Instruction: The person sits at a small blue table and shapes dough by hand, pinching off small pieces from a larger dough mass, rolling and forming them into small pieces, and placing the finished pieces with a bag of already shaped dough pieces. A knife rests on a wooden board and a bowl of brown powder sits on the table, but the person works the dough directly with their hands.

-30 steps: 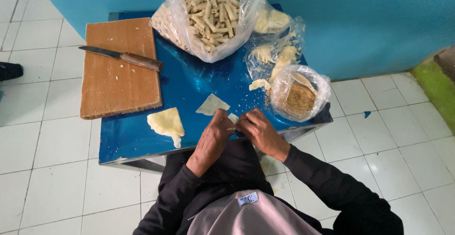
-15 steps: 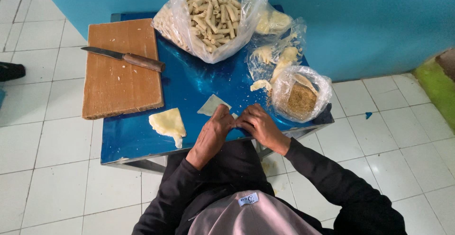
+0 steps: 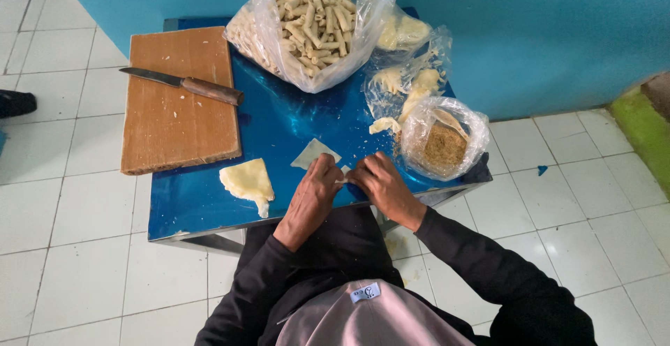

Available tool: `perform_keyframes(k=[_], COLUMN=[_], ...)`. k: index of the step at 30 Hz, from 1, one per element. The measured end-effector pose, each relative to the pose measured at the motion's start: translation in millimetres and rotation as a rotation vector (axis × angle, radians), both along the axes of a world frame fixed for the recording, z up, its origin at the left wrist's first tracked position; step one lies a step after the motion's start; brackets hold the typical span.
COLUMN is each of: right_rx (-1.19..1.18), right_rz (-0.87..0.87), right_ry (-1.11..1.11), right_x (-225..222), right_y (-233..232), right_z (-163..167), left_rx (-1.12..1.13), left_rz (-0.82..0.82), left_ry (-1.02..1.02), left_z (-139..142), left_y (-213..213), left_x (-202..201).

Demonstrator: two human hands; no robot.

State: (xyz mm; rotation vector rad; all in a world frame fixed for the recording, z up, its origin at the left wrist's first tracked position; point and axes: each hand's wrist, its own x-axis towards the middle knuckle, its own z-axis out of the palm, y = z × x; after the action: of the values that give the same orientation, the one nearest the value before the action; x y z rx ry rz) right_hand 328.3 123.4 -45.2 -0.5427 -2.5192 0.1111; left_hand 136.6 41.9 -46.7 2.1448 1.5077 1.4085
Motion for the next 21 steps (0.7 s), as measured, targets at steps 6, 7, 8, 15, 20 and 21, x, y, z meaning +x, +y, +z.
perform_keyframes(k=[6, 7, 8, 15, 20, 21], right_rx=[0.066, 0.091, 0.116, 0.149, 0.218, 0.219], right_rz=[-0.034, -0.040, -0.047, -0.109, -0.116, -0.121], right_ry=[-0.024, -0.040, -0.055, -0.003, -0.085, -0.091], right_x=[3.8, 3.3, 3.1, 4.2, 1.5, 0.2], right_y=[-2.3, -1.6, -1.0, -2.5, 1.9, 4.0], right_z=[-1.4, -0.7, 0.0, 3.9, -0.1, -1.4], left_rx=[0.001, 0.009, 0.017, 0.075, 0.073, 0.070], left_rz=[0.098, 0.114, 0.129, 0.233, 0.280, 0.291], left_ry=[0.084, 0.079, 0.076, 0.180, 0.176, 0.151], left_z=[4.1, 5.1, 6.0, 6.9, 2.3, 2.1], left_y=[3.4, 3.3, 3.0, 10.7, 14.9, 14.0], left_x=[1.6, 2.1, 3.0, 5.7, 5.8, 5.4])
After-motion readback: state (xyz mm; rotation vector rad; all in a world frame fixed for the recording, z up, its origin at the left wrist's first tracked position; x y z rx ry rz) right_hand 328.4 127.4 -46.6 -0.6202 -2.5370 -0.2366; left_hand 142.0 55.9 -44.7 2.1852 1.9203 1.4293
